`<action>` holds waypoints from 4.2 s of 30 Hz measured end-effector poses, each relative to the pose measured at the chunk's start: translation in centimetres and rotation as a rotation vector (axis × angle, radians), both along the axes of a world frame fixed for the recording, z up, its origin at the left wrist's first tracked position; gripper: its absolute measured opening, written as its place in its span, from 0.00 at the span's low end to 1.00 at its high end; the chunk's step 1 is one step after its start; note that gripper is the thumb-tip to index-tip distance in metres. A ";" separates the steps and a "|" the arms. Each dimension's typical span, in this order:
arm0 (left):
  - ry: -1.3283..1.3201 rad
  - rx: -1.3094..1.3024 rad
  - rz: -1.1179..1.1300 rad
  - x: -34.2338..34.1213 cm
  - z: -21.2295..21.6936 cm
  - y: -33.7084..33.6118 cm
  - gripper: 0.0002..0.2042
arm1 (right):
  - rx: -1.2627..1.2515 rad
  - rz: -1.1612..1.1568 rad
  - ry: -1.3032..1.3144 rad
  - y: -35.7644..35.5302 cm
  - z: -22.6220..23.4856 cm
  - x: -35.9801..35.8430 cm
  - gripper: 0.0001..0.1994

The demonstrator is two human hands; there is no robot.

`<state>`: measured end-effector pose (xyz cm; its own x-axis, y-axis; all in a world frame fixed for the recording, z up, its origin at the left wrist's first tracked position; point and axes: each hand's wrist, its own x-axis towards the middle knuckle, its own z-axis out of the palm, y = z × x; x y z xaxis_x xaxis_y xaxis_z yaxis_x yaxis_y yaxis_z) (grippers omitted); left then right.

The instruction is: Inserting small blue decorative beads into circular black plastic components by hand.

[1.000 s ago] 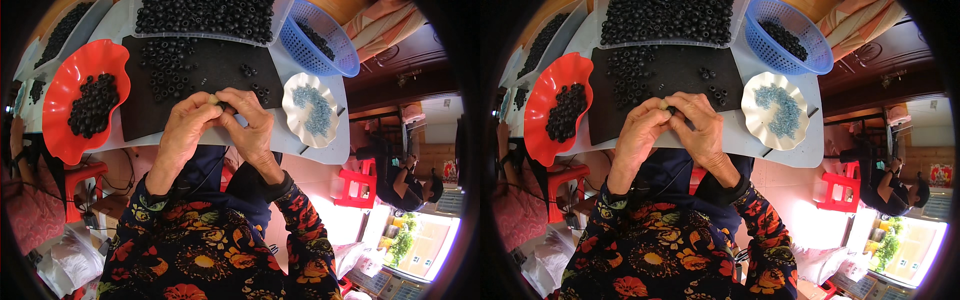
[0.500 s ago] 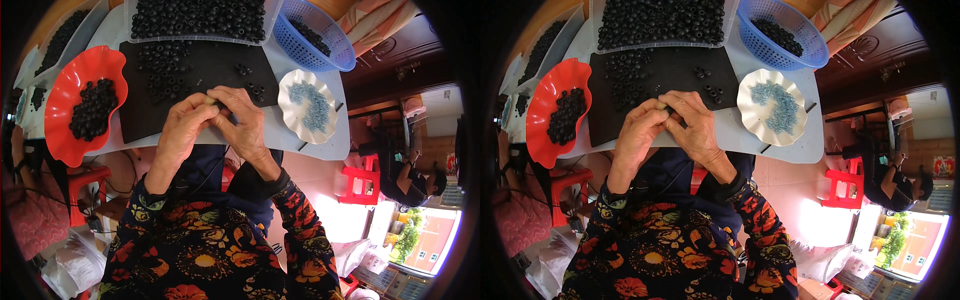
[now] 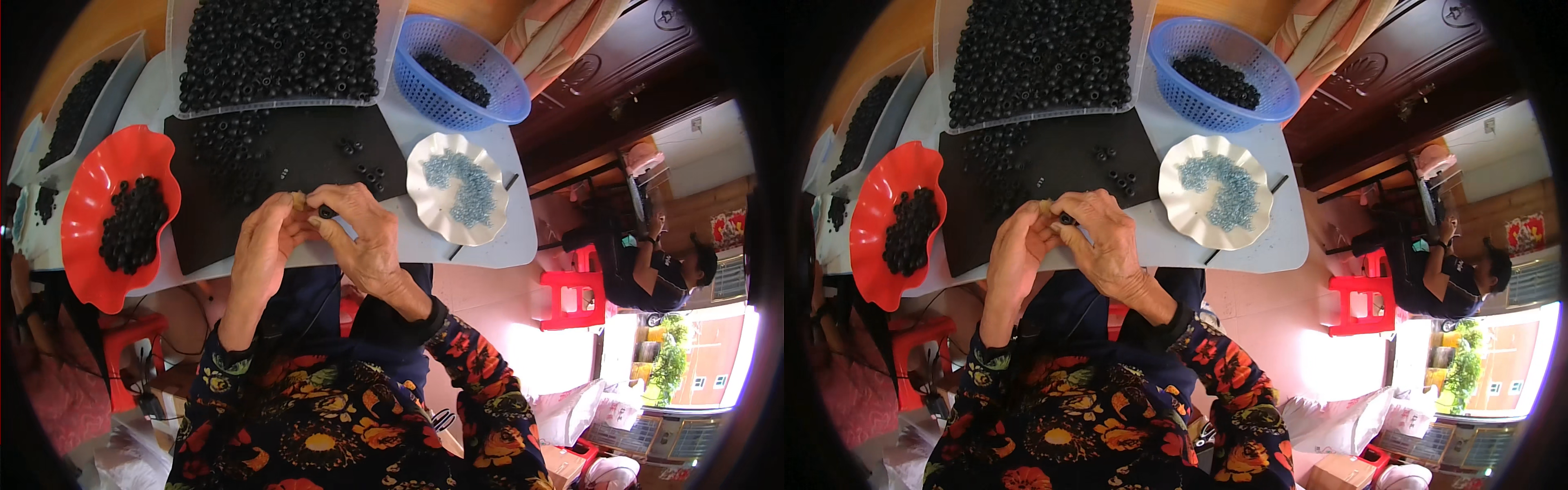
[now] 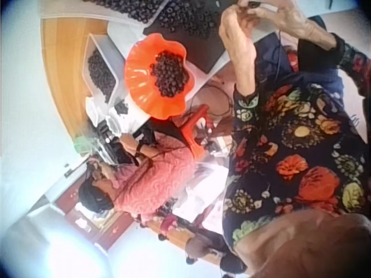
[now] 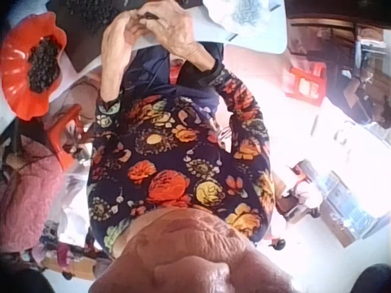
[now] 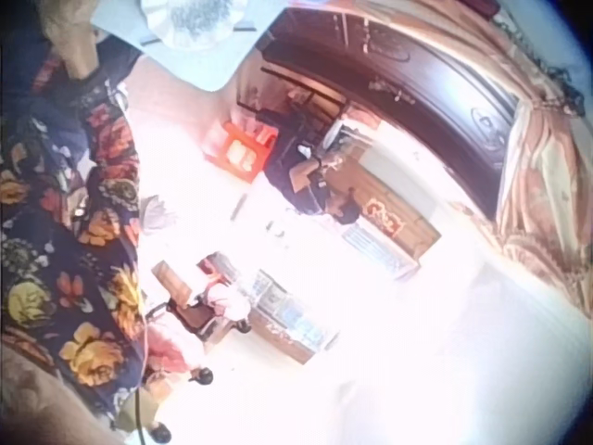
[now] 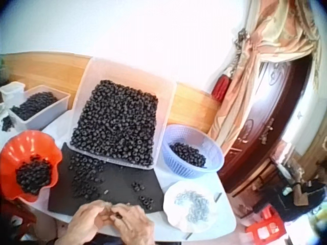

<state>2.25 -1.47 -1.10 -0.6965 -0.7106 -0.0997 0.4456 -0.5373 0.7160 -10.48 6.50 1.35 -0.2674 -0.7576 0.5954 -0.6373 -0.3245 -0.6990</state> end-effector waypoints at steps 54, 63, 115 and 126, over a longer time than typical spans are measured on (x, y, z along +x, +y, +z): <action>-0.004 -0.146 -0.023 -1.4 0.6 0.5 0.09 | 0.247 0.099 -0.119 -0.5 3.1 -2.7 0.11; -0.158 -0.413 0.058 -1.5 0.1 0.9 0.10 | 0.270 0.149 -0.096 -0.3 3.2 -3.0 0.07; -0.123 -0.120 0.040 2.2 0.5 -0.4 0.09 | 0.353 0.194 0.422 -8.0 1.7 -3.2 0.06; -0.121 -0.205 0.051 0.5 0.5 0.2 0.09 | 0.512 0.310 -0.393 -2.4 3.2 -3.3 0.07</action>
